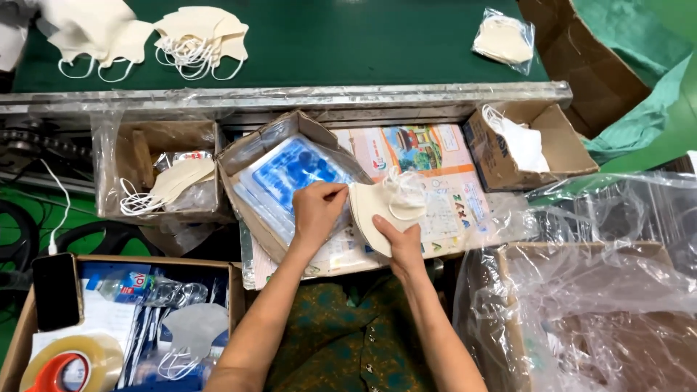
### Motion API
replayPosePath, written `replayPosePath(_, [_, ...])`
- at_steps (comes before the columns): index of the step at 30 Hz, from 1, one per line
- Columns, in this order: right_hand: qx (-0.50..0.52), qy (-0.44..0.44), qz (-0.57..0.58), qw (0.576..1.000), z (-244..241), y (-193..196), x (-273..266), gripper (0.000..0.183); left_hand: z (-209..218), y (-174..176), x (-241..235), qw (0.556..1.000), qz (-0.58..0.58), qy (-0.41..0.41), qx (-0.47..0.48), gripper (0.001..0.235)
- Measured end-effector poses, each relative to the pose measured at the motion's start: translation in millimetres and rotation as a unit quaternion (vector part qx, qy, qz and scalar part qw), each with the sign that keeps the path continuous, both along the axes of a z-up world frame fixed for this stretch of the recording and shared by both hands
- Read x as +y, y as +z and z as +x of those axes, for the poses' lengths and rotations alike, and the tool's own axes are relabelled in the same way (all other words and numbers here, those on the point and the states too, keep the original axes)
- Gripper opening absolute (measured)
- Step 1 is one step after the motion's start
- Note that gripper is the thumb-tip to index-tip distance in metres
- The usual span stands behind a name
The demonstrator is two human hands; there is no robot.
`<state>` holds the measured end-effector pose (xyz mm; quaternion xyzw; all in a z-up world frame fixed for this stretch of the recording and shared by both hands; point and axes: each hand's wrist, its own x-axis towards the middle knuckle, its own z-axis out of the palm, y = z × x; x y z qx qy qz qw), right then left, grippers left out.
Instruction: The person is manually packaging face masks into plastic bags at an industrial workstation.
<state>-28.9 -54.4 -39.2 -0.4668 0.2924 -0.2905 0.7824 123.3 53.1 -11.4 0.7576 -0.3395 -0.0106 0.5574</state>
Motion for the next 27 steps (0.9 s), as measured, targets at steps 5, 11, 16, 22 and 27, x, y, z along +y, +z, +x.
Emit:
replayPosePath(5, [0.119, -0.031, -0.329, 0.936, -6.4, -24.9, -25.4, 0.024, -4.9, 3.7, 2.3, 0.994, -0.073, 0.021, 0.076, 0.012])
replayPosePath(11, [0.168, -0.089, -0.689, 0.700, 10.2, 90.3, -12.8, 0.021, -8.4, 16.0, -7.2, 0.971, -0.136, -0.186, 0.060, 0.075])
replayPosePath(16, [0.269, 0.099, -0.607, 0.742, -15.7, 53.7, -83.1, 0.020, -11.5, 46.4, -19.6, 0.925, -0.111, -0.325, 0.164, 0.043])
replayPosePath(22, [0.445, 0.168, -0.607, 0.637, -50.9, 168.6, -62.0, 0.025, -14.6, 103.2, -6.1, 0.841, 0.019, -0.409, 0.355, 0.080])
replayPosePath(27, [0.349, 0.157, -0.658, 0.649, -54.3, 139.5, -55.6, 0.017, -23.7, 122.8, -15.3, 0.920, -0.129, -0.352, -0.119, 0.102])
